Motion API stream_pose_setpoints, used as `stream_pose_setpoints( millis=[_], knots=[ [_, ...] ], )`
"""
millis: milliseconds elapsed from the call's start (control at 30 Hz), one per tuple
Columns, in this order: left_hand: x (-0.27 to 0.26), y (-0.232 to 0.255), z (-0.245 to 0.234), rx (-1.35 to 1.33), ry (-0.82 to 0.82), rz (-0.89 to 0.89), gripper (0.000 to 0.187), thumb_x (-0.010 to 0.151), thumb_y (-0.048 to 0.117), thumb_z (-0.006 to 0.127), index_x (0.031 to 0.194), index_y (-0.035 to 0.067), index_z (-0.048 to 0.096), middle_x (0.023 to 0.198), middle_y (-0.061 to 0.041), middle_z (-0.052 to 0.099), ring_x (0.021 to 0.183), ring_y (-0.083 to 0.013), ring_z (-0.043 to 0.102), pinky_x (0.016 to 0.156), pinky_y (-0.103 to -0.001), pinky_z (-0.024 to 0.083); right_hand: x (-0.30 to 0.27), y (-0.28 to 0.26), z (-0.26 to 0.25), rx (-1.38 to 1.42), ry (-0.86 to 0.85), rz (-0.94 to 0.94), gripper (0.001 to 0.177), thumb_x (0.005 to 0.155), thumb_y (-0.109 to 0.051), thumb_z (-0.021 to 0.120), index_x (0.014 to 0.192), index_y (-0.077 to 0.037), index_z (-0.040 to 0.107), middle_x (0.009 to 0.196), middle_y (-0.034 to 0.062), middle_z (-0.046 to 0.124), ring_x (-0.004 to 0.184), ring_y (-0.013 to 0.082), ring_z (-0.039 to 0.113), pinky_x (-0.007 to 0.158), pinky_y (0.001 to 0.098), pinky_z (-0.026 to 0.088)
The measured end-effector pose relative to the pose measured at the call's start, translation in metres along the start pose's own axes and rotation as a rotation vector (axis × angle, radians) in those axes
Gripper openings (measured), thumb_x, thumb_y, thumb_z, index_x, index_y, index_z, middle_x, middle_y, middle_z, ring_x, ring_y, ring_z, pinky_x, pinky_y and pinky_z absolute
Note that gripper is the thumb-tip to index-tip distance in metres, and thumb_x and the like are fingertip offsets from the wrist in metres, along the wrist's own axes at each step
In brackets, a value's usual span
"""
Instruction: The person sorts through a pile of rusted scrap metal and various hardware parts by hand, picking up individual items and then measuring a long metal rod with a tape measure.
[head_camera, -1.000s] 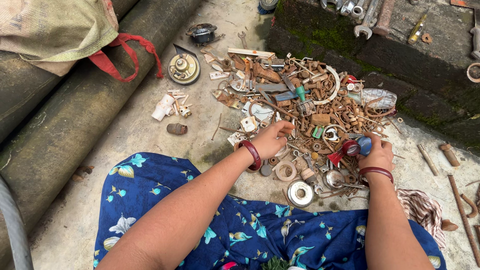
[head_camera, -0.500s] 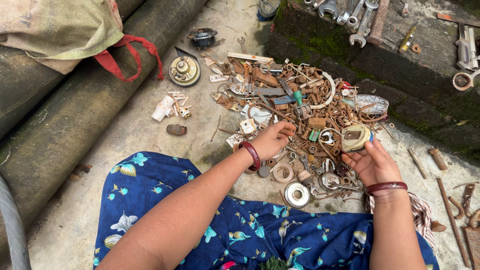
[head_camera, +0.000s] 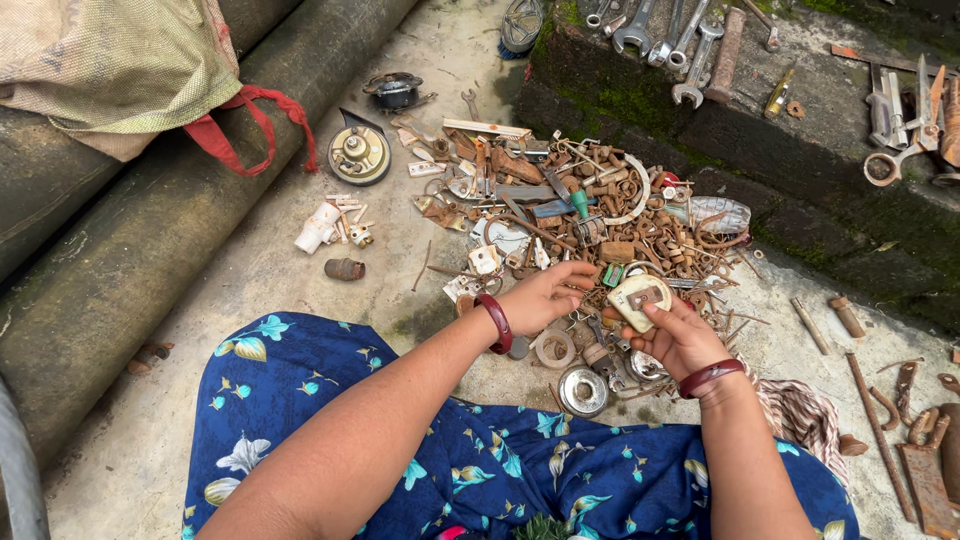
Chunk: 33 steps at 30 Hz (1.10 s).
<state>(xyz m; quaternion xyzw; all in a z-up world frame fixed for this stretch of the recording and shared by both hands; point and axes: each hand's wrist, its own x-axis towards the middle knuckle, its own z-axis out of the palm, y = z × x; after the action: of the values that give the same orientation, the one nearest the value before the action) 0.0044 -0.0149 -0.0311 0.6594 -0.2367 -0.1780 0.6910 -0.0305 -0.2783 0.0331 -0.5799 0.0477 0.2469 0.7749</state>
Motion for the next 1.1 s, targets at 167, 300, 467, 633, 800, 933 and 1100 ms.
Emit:
stream_pose_setpoints(
  millis=[167,300,467,633,800,933,1100],
  knots=[
    [-0.002,0.002,-0.001,0.056,0.029,-0.052,0.053,0.099,0.005,0.056,0.15,0.012,0.044,0.141,-0.013,0.059,0.124,-0.0217,0.062,0.104,-0.035,0.051,0.004,0.004,-0.005,-0.05,0.112,0.012,0.04,0.099,-0.014,0.057,0.138,-0.008,0.054,0.121,0.0103,0.069,0.093,0.0252,0.07,0.078,0.0366,0.054],
    [-0.002,0.006,-0.001,0.066,0.07,-0.038,0.05,0.097,0.006,0.059,0.146,0.011,0.048,0.135,-0.012,0.063,0.117,-0.02,0.065,0.1,-0.035,0.053,0.006,0.004,-0.014,0.041,0.105,-0.017,0.037,0.101,-0.018,0.057,0.136,-0.005,0.055,0.119,0.0121,0.07,0.095,0.0266,0.071,0.078,0.0384,0.056],
    [-0.007,0.022,-0.001,0.182,0.122,-0.126,0.04,0.097,0.014,0.066,0.136,0.01,0.057,0.118,-0.01,0.069,0.099,-0.0161,0.067,0.086,-0.032,0.057,0.007,0.005,-0.017,0.043,0.107,-0.036,0.036,0.103,-0.023,0.054,0.136,-0.007,0.055,0.118,0.0116,0.07,0.093,0.0262,0.071,0.079,0.038,0.057],
    [-0.007,0.026,0.001,0.112,0.076,-0.085,0.033,0.097,0.026,0.068,0.123,0.005,0.063,0.093,-0.005,0.074,0.078,-0.0106,0.069,0.073,-0.029,0.058,0.008,0.008,-0.013,0.023,0.06,-0.094,0.038,0.105,-0.023,0.054,0.141,-0.01,0.054,0.118,0.0089,0.069,0.094,0.0219,0.07,0.078,0.0362,0.056],
    [-0.005,0.029,0.005,0.08,0.067,-0.137,0.03,0.101,0.031,0.065,0.112,0.004,0.069,0.079,-0.002,0.073,0.066,-0.0078,0.064,0.063,-0.026,0.054,0.009,0.009,0.005,-0.076,-0.002,-0.167,0.045,0.1,-0.017,0.059,0.143,-0.011,0.048,0.121,0.0069,0.067,0.096,0.0199,0.069,0.08,0.0357,0.057],
    [-0.004,0.024,0.004,0.057,0.074,-0.155,0.029,0.102,0.032,0.063,0.109,0.004,0.069,0.077,-0.002,0.071,0.064,-0.007,0.062,0.06,-0.024,0.052,0.011,0.011,0.015,-0.123,0.014,-0.177,0.052,0.094,-0.008,0.064,0.143,-0.011,0.047,0.121,0.0058,0.066,0.104,0.0175,0.067,0.087,0.0388,0.058],
    [-0.002,0.016,0.003,0.021,0.053,-0.124,0.026,0.1,0.028,0.068,0.105,0.003,0.067,0.078,-0.001,0.069,0.067,-0.0065,0.062,0.061,-0.024,0.052,0.012,0.012,0.02,-0.136,-0.028,-0.209,0.05,0.09,-0.005,0.067,0.137,-0.01,0.049,0.123,0.004,0.066,0.113,0.0181,0.066,0.096,0.0447,0.059]
  ],
)
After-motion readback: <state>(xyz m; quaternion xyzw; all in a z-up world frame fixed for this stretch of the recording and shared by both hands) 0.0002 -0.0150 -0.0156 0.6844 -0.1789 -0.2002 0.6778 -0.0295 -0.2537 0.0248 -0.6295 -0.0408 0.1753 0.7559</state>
